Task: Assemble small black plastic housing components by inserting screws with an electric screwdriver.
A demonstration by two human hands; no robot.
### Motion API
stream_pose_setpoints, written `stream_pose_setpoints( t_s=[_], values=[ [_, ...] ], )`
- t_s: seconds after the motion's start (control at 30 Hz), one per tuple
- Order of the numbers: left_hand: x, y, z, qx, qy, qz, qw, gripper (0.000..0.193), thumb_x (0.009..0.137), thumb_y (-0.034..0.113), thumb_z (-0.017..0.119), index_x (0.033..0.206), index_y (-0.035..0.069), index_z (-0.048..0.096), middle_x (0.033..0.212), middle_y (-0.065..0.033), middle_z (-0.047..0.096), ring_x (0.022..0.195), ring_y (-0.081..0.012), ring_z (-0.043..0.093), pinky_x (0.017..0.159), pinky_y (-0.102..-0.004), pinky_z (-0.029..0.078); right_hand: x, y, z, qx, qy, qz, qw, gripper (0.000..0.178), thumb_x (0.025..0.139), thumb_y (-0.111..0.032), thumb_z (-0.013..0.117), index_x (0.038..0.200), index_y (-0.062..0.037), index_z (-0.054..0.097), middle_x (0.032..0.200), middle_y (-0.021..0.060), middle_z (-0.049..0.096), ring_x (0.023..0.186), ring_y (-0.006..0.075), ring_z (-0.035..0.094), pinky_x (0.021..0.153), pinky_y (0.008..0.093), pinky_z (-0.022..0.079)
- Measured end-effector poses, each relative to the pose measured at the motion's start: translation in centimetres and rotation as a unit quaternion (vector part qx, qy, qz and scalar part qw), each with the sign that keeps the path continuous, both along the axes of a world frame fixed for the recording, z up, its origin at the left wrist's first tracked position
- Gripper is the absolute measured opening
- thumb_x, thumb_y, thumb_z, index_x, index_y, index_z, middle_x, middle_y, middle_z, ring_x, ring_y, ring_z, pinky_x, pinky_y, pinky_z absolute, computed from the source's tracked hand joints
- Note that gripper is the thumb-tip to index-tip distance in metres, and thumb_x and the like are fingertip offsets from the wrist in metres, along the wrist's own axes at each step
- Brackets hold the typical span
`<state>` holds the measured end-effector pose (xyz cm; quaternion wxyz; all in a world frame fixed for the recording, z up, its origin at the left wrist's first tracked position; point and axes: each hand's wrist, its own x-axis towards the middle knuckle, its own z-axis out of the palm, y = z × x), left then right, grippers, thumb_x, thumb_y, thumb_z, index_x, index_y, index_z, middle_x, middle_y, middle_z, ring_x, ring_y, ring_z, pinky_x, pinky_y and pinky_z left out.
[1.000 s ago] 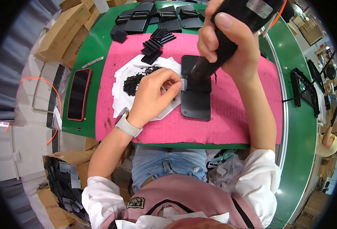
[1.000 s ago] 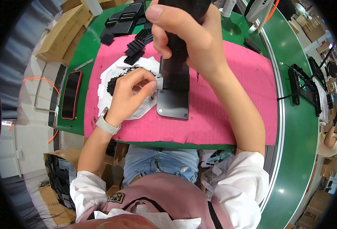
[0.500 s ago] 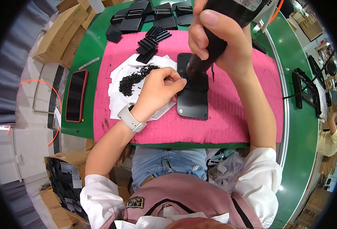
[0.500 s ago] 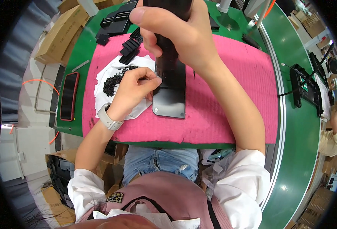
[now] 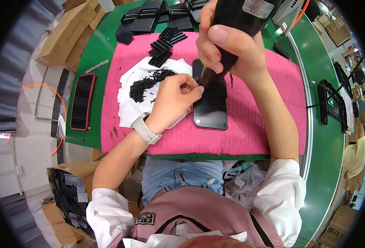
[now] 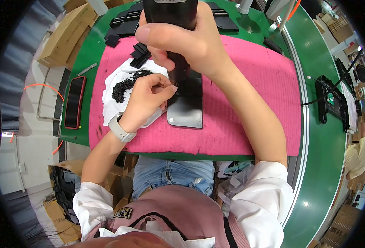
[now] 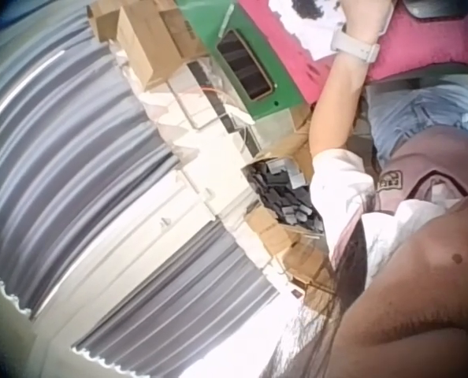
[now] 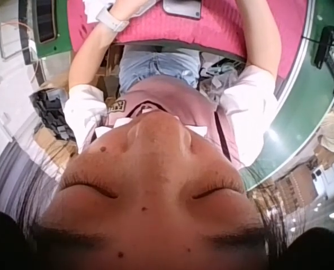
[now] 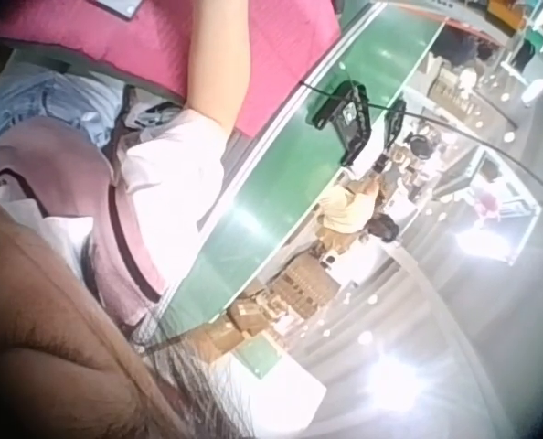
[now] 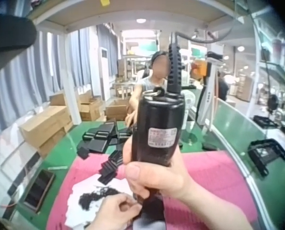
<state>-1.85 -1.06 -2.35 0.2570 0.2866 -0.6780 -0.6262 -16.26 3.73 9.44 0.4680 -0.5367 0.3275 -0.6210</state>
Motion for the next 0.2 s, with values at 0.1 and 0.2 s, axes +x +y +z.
stream_pose_setpoints(
  t_s=[0.1, 0.2],
  values=[
    [0.06, -0.04, 0.20, -0.015, -0.009, -0.003, 1.000, 0.014, 0.080, 0.008, 0.065, 0.075, -0.004, 0.059, 0.054, -0.0032, 0.057, 0.044, -0.0070, 0.052, 0.042, -0.0227, 0.040, 0.17, 0.01, -0.32, 0.006, -0.012, -0.008, 1.000, 0.019, 0.077, -0.008, 0.068, 0.081, 0.0030, 0.053, 0.057, 0.0055, 0.052, 0.041, 0.0117, 0.049, 0.040, 0.0232, 0.039],
    [0.15, -0.12, 0.30, -0.024, -0.023, -0.011, 0.999, 0.014, 0.081, 0.008, 0.064, 0.075, -0.005, 0.060, 0.055, -0.0034, 0.058, 0.045, -0.0074, 0.053, 0.042, -0.0230, 0.040, -0.19, -0.09, -0.57, -0.026, 0.020, 0.027, 0.999, 0.020, 0.078, -0.009, 0.068, 0.087, 0.0012, 0.054, 0.058, 0.0059, 0.052, 0.042, 0.0126, 0.051, 0.042, 0.0245, 0.041]
  ],
)
